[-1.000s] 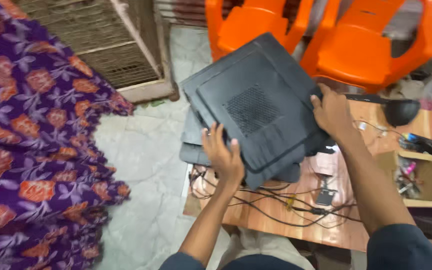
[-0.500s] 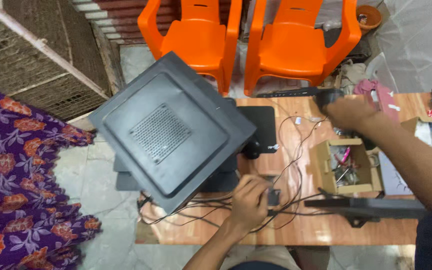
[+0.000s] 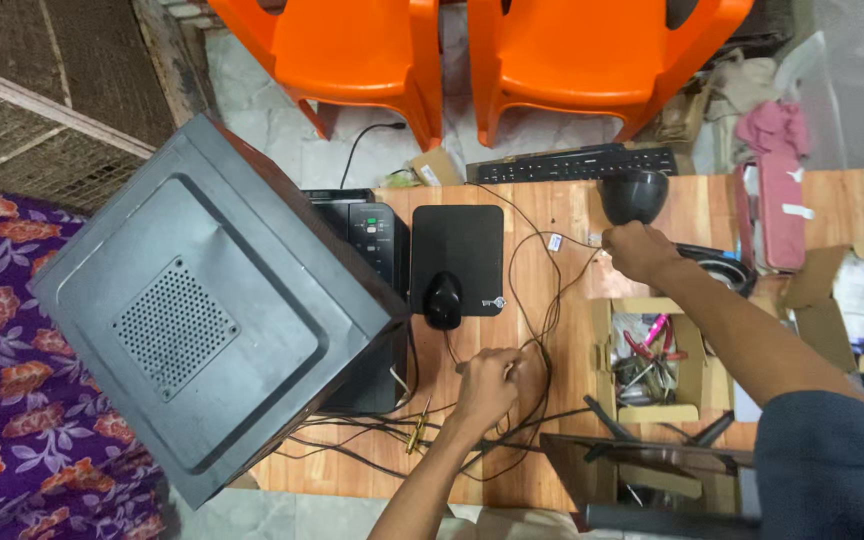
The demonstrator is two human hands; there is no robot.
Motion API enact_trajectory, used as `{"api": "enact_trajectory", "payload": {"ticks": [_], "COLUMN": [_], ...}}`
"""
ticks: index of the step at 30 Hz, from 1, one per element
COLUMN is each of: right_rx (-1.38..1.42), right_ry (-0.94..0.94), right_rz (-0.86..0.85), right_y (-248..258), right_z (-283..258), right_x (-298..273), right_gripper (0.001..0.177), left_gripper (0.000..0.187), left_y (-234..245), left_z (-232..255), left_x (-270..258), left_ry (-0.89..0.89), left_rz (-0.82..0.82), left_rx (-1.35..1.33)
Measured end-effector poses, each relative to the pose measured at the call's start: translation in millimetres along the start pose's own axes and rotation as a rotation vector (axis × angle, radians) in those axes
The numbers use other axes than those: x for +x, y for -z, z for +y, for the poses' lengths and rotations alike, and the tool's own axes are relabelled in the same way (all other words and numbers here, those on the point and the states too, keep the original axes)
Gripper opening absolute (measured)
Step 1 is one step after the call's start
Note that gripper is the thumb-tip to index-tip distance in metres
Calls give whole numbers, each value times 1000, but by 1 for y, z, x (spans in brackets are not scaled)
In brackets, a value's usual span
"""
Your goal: The person disassembles a computer case, disconnects internal components, and uses a screwdriver to secure parts of the chassis.
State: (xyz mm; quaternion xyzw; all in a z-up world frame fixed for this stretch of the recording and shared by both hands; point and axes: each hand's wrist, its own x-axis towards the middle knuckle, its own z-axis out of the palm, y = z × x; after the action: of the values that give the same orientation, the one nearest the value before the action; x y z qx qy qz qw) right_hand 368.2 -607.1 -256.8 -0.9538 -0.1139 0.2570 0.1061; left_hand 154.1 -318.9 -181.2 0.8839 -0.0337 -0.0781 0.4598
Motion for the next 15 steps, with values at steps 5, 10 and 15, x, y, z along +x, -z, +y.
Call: {"api": "enact_trajectory", "payload": {"ticks": [5,10,15], "right_rx": [32,-134,72], "right_ry": [-16,18,141], "right_rz": [37,8,216], "right_y": [-21,-34,-40], "right_z": [7,-1,-11], "right_x": [40,58,74], "right_gripper": [22,17,19], "left_gripper": [20,22,16], "left_y": [2,5,0], "left_z": [-20,-31,-41], "left_x": [3,0,-15], "left_ry": [132,206,155], "left_rz": [12,14,31], "left_rx": [-32,-3,-16]}}
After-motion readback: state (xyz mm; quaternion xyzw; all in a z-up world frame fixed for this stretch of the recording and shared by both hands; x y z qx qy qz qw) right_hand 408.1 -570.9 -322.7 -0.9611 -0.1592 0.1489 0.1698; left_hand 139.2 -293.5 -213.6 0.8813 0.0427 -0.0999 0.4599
